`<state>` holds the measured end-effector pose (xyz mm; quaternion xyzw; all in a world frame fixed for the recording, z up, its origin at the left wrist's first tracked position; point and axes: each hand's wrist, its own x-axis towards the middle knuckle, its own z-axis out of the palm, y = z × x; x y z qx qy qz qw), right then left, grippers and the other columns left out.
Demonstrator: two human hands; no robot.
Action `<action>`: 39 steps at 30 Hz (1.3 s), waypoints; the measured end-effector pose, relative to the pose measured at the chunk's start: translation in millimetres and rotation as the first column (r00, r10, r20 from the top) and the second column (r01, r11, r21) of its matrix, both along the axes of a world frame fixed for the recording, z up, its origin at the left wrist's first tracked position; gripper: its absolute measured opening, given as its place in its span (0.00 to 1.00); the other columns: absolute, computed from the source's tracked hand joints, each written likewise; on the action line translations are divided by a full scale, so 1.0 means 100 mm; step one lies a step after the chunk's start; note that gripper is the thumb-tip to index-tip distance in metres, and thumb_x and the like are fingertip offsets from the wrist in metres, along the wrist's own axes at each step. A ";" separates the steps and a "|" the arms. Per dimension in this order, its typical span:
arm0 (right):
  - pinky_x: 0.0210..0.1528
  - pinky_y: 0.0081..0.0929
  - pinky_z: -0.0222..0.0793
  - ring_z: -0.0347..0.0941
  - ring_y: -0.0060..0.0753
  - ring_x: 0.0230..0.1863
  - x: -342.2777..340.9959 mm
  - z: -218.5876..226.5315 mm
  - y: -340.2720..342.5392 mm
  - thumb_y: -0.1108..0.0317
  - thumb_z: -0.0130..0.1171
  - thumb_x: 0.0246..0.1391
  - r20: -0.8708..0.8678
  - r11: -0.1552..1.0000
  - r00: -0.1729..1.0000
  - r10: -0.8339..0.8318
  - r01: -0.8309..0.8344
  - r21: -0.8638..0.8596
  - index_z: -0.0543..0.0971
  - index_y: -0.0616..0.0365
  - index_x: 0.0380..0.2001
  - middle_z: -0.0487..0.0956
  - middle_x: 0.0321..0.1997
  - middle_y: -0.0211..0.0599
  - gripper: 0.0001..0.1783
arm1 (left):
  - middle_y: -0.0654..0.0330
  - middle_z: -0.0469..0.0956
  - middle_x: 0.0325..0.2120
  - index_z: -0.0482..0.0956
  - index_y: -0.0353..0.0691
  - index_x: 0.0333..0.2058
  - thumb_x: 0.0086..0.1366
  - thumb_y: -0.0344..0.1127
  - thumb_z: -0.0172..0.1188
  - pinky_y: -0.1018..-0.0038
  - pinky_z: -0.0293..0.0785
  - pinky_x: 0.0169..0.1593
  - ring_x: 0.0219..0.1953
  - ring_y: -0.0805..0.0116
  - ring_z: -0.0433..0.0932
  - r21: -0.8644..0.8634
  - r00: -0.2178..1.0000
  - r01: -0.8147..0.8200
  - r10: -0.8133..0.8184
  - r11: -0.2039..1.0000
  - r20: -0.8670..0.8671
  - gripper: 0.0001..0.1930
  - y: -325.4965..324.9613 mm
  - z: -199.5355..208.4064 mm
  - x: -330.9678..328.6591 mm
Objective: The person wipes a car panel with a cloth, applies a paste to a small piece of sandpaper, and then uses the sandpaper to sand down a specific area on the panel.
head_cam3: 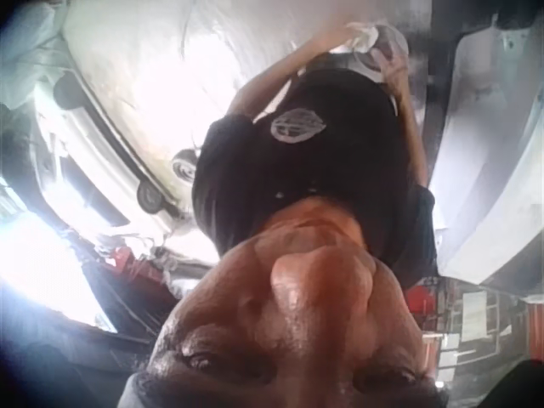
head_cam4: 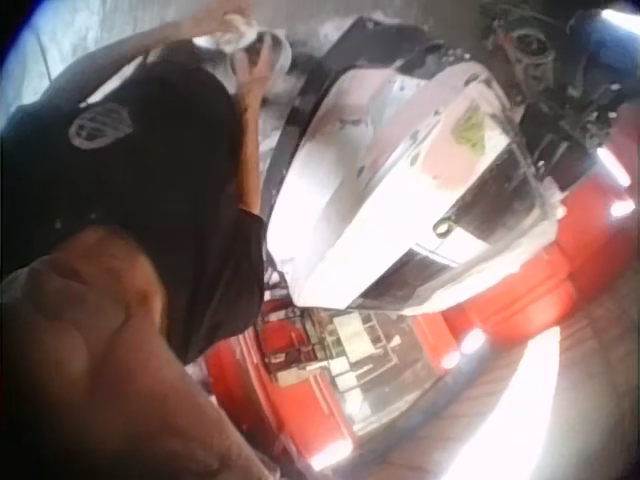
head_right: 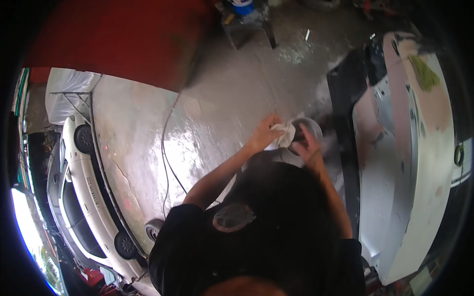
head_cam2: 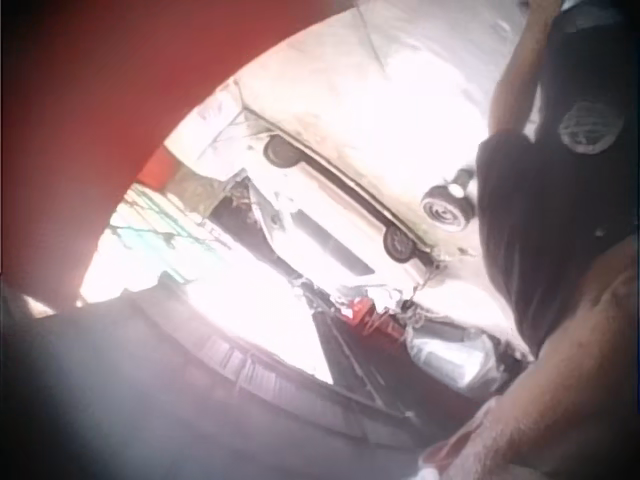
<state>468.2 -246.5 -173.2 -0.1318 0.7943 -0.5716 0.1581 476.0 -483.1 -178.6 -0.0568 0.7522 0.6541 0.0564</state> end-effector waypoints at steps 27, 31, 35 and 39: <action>0.44 0.27 0.75 0.80 0.28 0.37 -4.82 -0.54 -2.63 0.68 0.64 0.60 0.134 0.992 0.985 0.108 -0.115 0.050 0.80 0.62 0.54 0.83 0.35 0.40 0.20 | 0.42 0.80 0.38 0.71 0.34 0.50 0.62 0.29 0.64 0.58 0.75 0.48 0.43 0.43 0.81 -0.567 0.993 -0.111 0.110 0.816 -0.036 0.19 -3.63 -0.03 -4.20; 0.43 0.27 0.75 0.79 0.29 0.35 -5.63 -0.64 -2.70 0.69 0.63 0.60 0.000 1.000 1.000 -0.021 0.021 0.023 0.80 0.62 0.55 0.83 0.34 0.40 0.20 | 0.37 0.79 0.40 0.71 0.34 0.49 0.62 0.25 0.60 0.55 0.76 0.48 0.45 0.39 0.81 -0.624 0.977 -0.207 0.132 0.753 -0.165 0.17 -4.50 0.90 -5.68; 0.44 0.27 0.74 0.78 0.30 0.37 -6.10 -0.59 -2.78 0.67 0.62 0.60 -0.025 0.986 0.987 -0.161 0.162 0.036 0.80 0.62 0.55 0.83 0.35 0.41 0.20 | 0.53 0.82 0.44 0.77 0.34 0.49 0.66 0.24 0.58 0.66 0.75 0.53 0.48 0.64 0.80 -0.533 0.949 -0.233 0.071 0.813 -0.307 0.13 -4.97 1.78 -7.13; 0.47 0.27 0.73 0.77 0.31 0.39 -6.26 -0.70 -3.06 0.65 0.62 0.60 0.166 0.961 0.947 -0.274 0.274 0.025 0.80 0.63 0.55 0.83 0.37 0.42 0.22 | 0.46 0.83 0.38 0.78 0.34 0.46 0.62 0.21 0.53 0.60 0.77 0.47 0.44 0.48 0.83 -0.567 0.746 -0.350 -0.143 0.746 -0.650 0.13 -5.68 1.74 -8.88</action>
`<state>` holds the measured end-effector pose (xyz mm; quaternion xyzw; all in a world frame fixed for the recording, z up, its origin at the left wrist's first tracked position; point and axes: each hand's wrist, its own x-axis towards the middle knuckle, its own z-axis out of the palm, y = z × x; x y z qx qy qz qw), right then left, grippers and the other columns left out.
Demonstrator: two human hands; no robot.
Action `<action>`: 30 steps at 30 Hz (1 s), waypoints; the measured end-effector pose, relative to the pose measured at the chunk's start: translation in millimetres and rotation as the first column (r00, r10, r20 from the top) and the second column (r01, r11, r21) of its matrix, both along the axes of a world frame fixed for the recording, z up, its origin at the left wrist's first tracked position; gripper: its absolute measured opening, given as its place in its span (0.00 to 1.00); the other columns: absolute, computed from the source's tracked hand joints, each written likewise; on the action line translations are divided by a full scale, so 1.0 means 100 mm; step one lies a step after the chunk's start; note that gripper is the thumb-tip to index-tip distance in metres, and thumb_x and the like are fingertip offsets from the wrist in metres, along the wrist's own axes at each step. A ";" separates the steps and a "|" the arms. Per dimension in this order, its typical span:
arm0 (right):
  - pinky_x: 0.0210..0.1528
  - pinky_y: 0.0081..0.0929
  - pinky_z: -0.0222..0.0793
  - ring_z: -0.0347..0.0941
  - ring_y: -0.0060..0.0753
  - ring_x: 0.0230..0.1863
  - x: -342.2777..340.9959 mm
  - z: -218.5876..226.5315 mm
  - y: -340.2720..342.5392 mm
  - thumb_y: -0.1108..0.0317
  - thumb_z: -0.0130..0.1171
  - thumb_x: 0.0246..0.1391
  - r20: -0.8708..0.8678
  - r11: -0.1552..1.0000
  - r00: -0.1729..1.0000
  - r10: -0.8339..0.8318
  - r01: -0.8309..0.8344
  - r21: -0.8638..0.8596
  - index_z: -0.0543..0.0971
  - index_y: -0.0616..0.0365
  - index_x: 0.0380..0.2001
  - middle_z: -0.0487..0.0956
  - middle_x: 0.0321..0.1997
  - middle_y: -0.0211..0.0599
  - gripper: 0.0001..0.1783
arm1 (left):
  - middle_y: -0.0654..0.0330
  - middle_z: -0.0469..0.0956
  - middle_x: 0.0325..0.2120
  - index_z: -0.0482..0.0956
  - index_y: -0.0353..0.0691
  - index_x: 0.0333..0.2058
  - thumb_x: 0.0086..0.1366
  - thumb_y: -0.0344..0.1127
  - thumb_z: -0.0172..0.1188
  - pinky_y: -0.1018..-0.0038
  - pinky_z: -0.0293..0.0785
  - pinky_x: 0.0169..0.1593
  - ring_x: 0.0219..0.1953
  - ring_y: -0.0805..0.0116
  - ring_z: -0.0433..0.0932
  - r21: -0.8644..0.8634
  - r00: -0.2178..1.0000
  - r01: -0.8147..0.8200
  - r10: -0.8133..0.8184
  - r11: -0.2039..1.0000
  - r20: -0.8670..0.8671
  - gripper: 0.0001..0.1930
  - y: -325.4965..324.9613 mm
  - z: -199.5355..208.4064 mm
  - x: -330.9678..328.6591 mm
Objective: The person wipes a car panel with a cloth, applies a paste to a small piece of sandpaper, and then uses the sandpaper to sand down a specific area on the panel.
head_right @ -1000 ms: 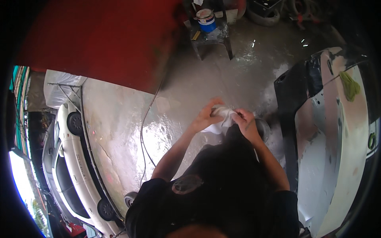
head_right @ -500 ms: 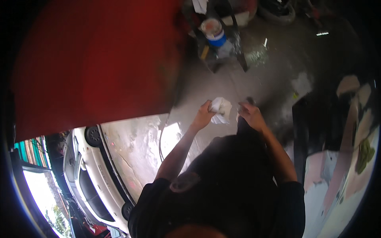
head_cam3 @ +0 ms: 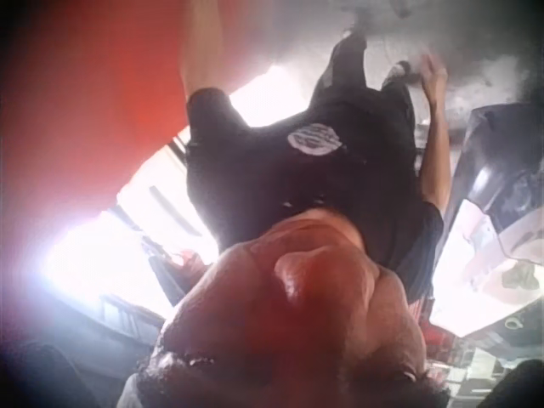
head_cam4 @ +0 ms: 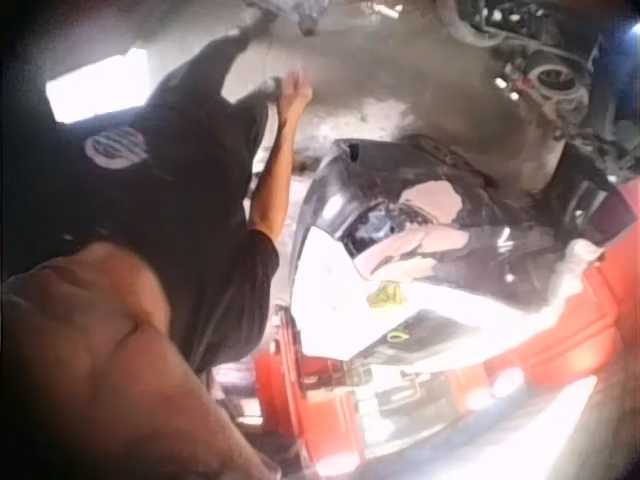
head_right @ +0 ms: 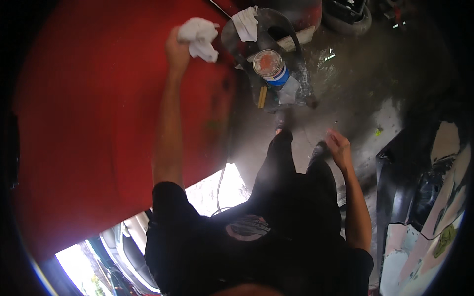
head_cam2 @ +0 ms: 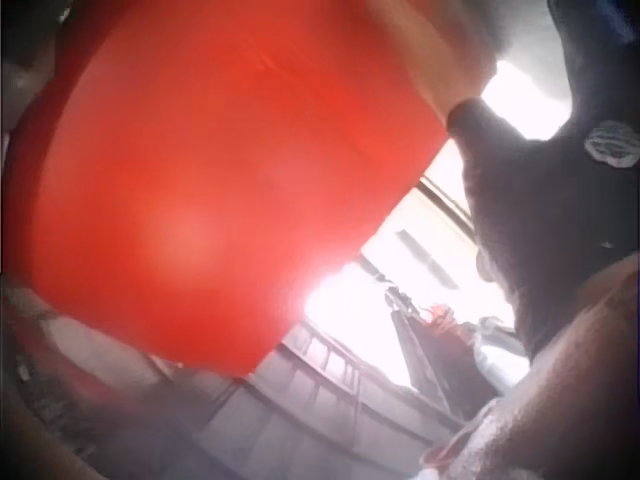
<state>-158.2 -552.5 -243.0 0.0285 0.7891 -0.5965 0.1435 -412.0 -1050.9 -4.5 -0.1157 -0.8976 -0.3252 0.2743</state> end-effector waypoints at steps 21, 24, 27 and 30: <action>0.48 0.40 0.77 0.84 0.54 0.42 -1.64 -1.68 -1.79 0.64 0.62 0.56 0.310 0.965 0.946 -0.092 0.008 0.263 0.83 0.63 0.50 0.85 0.39 0.57 0.20 | 0.46 0.74 0.55 0.78 0.35 0.54 0.61 0.21 0.57 0.55 0.69 0.63 0.59 0.42 0.71 -0.273 0.965 0.124 -0.052 0.954 0.256 0.21 -0.28 -2.88 -1.26; 0.47 0.37 0.77 0.84 0.46 0.38 -2.10 -1.91 -2.04 0.62 0.63 0.58 0.352 0.982 0.918 -0.180 0.145 0.124 0.84 0.64 0.47 0.85 0.37 0.55 0.19 | 0.49 0.80 0.44 0.78 0.32 0.55 0.66 0.26 0.59 0.60 0.76 0.53 0.45 0.53 0.79 -0.055 0.791 0.037 0.004 0.998 0.611 0.19 -0.15 -3.40 -0.83; 0.36 0.26 0.74 0.78 0.26 0.31 -2.37 -1.88 -2.55 0.61 0.62 0.62 0.340 0.951 0.908 -0.246 0.294 -0.099 0.84 0.67 0.43 0.83 0.30 0.35 0.17 | 0.51 0.82 0.40 0.78 0.26 0.55 0.69 0.30 0.61 0.70 0.84 0.35 0.32 0.65 0.82 0.207 0.435 -0.489 0.032 0.847 0.900 0.18 -0.06 -3.95 -0.55; 0.34 0.22 0.72 0.76 0.22 0.29 -2.54 -1.65 -2.91 0.59 0.62 0.63 0.474 0.860 0.820 -0.320 0.462 -0.218 0.83 0.67 0.39 0.82 0.30 0.31 0.17 | 0.51 0.82 0.37 0.78 0.24 0.52 0.69 0.26 0.61 0.74 0.85 0.30 0.28 0.69 0.82 0.370 0.511 -0.574 -0.033 0.731 0.859 0.16 -0.03 -4.21 -0.46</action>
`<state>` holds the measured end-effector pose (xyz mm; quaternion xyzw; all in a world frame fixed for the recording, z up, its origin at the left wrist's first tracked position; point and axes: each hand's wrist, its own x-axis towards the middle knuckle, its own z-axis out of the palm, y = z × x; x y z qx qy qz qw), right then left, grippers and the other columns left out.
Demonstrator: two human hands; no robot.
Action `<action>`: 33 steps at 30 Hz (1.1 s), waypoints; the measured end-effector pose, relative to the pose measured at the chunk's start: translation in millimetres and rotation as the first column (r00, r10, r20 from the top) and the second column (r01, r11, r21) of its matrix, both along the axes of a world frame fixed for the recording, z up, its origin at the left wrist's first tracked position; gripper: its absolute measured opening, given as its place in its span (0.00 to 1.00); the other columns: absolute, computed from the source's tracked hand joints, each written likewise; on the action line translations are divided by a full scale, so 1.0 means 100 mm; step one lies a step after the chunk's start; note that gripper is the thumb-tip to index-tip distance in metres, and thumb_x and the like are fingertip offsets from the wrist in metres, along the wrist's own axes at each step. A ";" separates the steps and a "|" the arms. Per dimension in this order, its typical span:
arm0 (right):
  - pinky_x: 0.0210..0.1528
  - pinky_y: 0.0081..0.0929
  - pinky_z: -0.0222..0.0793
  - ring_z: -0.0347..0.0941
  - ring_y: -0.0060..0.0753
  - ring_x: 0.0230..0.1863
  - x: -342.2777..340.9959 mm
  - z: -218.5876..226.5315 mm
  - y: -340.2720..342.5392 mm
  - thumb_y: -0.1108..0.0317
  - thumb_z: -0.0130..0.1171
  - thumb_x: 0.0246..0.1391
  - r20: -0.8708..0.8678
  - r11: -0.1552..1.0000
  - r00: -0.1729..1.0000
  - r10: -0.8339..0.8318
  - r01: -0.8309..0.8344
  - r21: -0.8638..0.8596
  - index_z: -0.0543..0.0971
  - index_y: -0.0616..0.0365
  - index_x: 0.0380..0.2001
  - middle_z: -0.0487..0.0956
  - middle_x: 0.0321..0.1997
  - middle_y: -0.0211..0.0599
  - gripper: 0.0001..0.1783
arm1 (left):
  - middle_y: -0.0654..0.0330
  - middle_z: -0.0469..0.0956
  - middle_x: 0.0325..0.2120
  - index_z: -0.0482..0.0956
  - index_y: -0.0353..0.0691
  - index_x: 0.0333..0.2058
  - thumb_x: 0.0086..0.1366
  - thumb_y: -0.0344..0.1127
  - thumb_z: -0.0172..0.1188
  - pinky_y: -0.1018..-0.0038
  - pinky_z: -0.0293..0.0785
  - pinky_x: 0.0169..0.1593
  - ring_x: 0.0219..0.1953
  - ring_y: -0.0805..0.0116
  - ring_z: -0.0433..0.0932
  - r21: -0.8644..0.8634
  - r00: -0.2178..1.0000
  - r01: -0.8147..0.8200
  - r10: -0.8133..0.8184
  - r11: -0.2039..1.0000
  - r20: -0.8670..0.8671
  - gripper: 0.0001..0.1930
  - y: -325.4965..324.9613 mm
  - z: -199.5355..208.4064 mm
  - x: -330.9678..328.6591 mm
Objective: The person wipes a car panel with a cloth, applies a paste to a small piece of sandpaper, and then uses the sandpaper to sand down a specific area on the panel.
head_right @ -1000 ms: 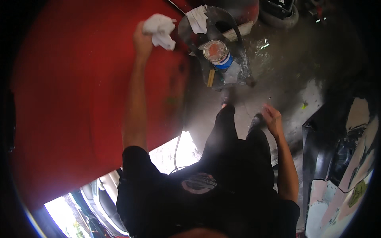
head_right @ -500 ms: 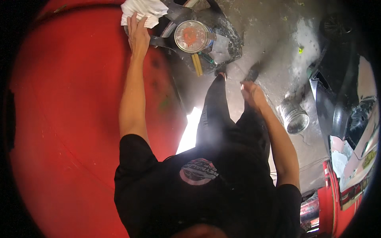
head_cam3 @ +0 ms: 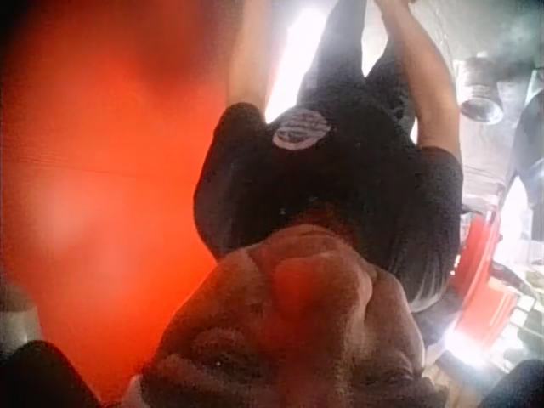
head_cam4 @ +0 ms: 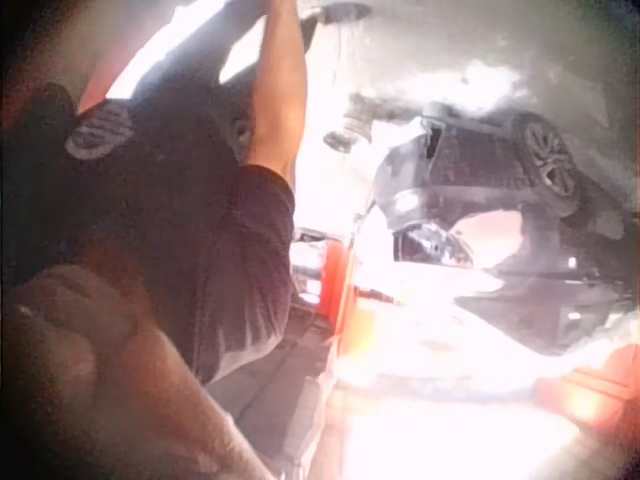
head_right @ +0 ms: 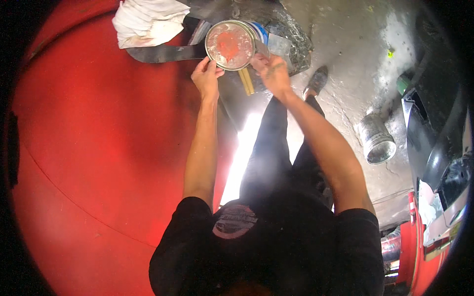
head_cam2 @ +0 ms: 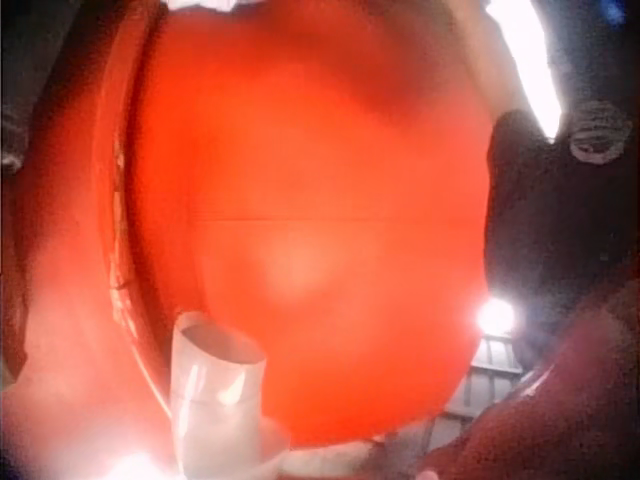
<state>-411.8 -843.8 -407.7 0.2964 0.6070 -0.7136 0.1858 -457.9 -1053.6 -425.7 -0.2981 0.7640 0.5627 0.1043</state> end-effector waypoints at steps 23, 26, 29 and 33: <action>0.30 0.40 0.74 0.79 0.46 0.28 0.72 -0.09 -0.28 0.69 0.59 0.59 -0.253 0.854 0.893 0.373 -0.223 0.470 0.75 0.59 0.30 0.76 0.25 0.43 0.06 | 0.57 0.81 0.38 0.77 0.32 0.46 0.68 0.22 0.62 0.66 0.80 0.48 0.42 0.66 0.81 0.213 0.965 -0.242 0.213 0.947 0.152 0.09 -0.55 -0.07 0.94; 0.31 0.40 0.75 0.80 0.46 0.28 0.85 -0.37 -0.27 0.69 0.59 0.57 -0.174 0.949 0.934 0.313 -0.301 0.092 0.74 0.59 0.30 0.74 0.23 0.42 0.07 | 0.56 0.81 0.38 0.77 0.31 0.46 0.67 0.21 0.61 0.68 0.80 0.44 0.40 0.66 0.81 0.041 0.916 -0.335 0.315 0.941 0.248 0.09 -0.62 -0.40 1.47; 0.33 0.40 0.76 0.81 0.46 0.29 1.04 -1.01 -0.29 0.69 0.60 0.55 -0.173 0.747 0.760 0.626 -0.522 0.411 0.76 0.60 0.31 0.78 0.26 0.45 0.06 | 0.55 0.81 0.39 0.76 0.31 0.47 0.66 0.20 0.62 0.70 0.80 0.41 0.38 0.65 0.81 0.061 0.847 -0.488 0.456 0.871 0.273 0.11 -0.59 -0.83 1.80; 0.37 0.45 0.78 0.82 0.53 0.33 1.04 -1.35 -0.01 0.68 0.58 0.56 -0.069 0.746 0.802 0.593 -0.515 0.423 0.80 0.60 0.34 0.83 0.34 0.50 0.07 | 0.54 0.81 0.37 0.76 0.29 0.45 0.66 0.20 0.61 0.73 0.80 0.38 0.35 0.67 0.81 0.114 0.820 -0.544 0.498 0.831 0.281 0.09 -0.35 -1.13 1.86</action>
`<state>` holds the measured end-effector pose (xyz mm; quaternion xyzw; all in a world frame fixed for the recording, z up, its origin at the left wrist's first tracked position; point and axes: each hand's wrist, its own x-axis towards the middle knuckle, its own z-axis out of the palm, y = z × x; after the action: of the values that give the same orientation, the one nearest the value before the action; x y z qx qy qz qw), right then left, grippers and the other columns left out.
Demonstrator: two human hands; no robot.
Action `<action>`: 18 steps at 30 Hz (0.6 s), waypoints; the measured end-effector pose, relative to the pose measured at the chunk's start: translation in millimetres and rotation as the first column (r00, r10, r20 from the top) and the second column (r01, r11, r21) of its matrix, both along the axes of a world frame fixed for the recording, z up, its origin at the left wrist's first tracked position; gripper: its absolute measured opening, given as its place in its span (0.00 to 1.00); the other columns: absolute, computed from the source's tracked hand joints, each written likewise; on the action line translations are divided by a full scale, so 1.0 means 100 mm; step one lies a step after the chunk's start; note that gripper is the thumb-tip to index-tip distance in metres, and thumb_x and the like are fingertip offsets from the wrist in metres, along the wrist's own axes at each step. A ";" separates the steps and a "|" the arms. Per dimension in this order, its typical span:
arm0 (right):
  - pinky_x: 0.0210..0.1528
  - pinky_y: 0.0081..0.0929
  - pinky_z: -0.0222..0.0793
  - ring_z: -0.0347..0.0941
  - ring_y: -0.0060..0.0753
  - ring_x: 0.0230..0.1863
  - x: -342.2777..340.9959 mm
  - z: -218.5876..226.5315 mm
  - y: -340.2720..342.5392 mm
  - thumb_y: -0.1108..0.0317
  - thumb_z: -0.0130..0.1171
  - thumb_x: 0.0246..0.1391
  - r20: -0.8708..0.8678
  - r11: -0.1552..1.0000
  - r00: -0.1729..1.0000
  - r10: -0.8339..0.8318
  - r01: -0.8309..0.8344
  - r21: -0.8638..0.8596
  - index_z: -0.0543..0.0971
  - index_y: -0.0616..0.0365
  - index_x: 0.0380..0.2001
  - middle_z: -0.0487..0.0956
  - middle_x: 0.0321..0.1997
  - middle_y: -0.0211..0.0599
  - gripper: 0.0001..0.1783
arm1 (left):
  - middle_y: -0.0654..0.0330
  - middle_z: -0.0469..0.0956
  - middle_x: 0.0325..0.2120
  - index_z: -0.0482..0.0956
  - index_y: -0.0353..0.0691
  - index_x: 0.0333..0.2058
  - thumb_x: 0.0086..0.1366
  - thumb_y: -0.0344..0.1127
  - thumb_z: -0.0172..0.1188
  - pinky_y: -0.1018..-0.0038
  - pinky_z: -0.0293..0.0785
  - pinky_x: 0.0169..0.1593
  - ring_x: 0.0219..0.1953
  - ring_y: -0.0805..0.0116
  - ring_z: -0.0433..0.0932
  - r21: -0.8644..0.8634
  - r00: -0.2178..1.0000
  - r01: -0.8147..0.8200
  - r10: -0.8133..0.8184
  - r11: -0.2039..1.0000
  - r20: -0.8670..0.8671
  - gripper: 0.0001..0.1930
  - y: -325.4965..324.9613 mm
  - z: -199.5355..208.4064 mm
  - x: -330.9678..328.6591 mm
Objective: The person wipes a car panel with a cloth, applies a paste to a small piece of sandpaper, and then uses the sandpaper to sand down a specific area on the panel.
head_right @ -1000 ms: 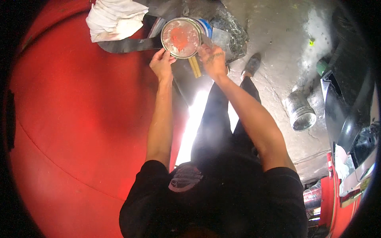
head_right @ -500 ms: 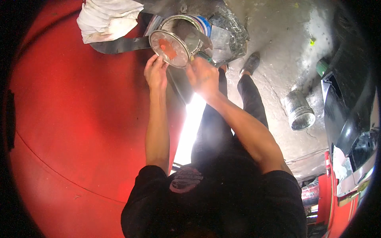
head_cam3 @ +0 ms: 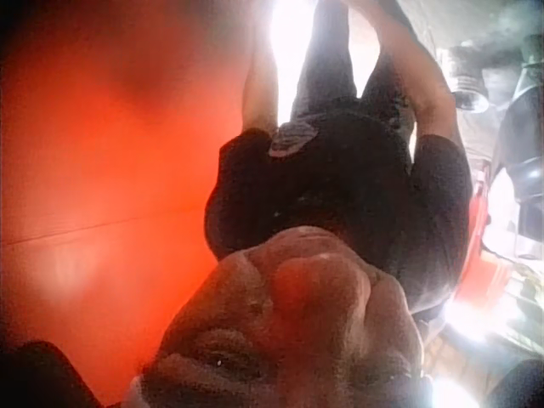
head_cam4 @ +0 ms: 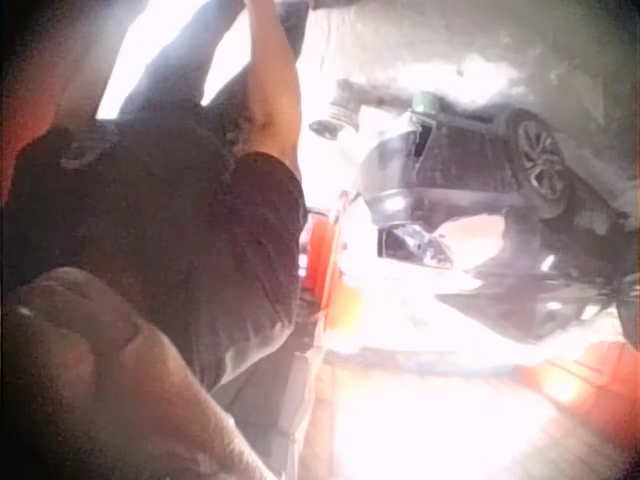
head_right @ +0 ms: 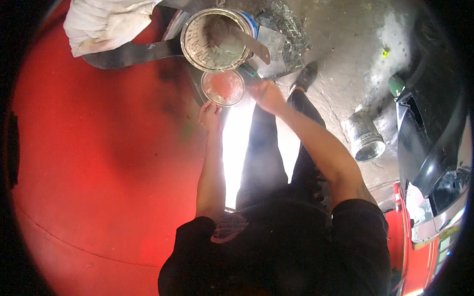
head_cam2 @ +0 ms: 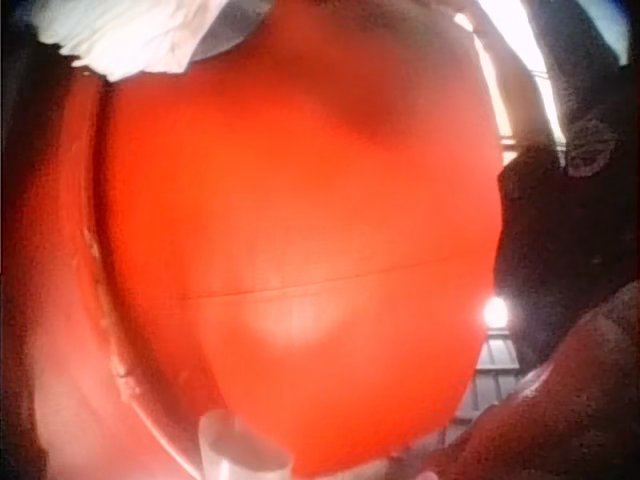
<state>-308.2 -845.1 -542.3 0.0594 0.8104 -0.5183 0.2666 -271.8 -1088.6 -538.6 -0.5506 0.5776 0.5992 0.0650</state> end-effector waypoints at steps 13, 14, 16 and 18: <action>0.45 0.52 0.76 0.82 0.61 0.43 -0.23 -0.33 0.43 0.56 0.64 0.57 0.038 0.774 0.957 -0.287 0.209 0.598 0.76 0.54 0.44 0.85 0.36 0.52 0.18 | 0.51 0.80 0.45 0.76 0.35 0.53 0.68 0.25 0.58 0.68 0.80 0.45 0.42 0.64 0.81 -0.256 0.907 0.381 -0.413 0.888 -0.083 0.15 0.42 -0.30 0.41; 0.45 0.53 0.76 0.82 0.60 0.42 -0.17 -0.39 0.46 0.56 0.63 0.58 0.039 0.760 0.950 -0.310 0.223 0.610 0.76 0.54 0.44 0.85 0.36 0.52 0.17 | 0.48 0.80 0.47 0.75 0.33 0.54 0.67 0.24 0.57 0.64 0.78 0.49 0.46 0.55 0.80 -0.343 0.760 0.582 -0.644 0.737 -0.094 0.17 0.74 -0.16 0.26; 0.45 0.53 0.76 0.82 0.60 0.42 -0.12 -0.42 0.47 0.57 0.63 0.58 0.015 0.740 0.935 -0.354 0.270 0.617 0.76 0.54 0.43 0.85 0.36 0.52 0.16 | 0.43 0.77 0.52 0.73 0.30 0.57 0.65 0.23 0.57 0.56 0.75 0.56 0.54 0.42 0.76 -0.418 0.488 0.758 -0.860 0.501 -0.148 0.21 1.34 0.08 -0.15; 0.45 0.53 0.76 0.82 0.60 0.40 -0.09 -0.40 0.46 0.59 0.62 0.58 -0.032 0.726 0.923 -0.384 0.323 0.607 0.77 0.54 0.41 0.85 0.35 0.52 0.14 | 0.39 0.70 0.59 0.68 0.31 0.62 0.62 0.27 0.63 0.54 0.76 0.57 0.58 0.37 0.74 -0.519 0.363 0.790 -0.931 0.326 -0.032 0.29 1.61 -0.01 -0.42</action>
<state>-317.3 -799.4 -582.1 0.3192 0.8922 -0.2716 0.1685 -313.5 -927.6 -539.9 -0.0424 0.8966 0.4098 0.1624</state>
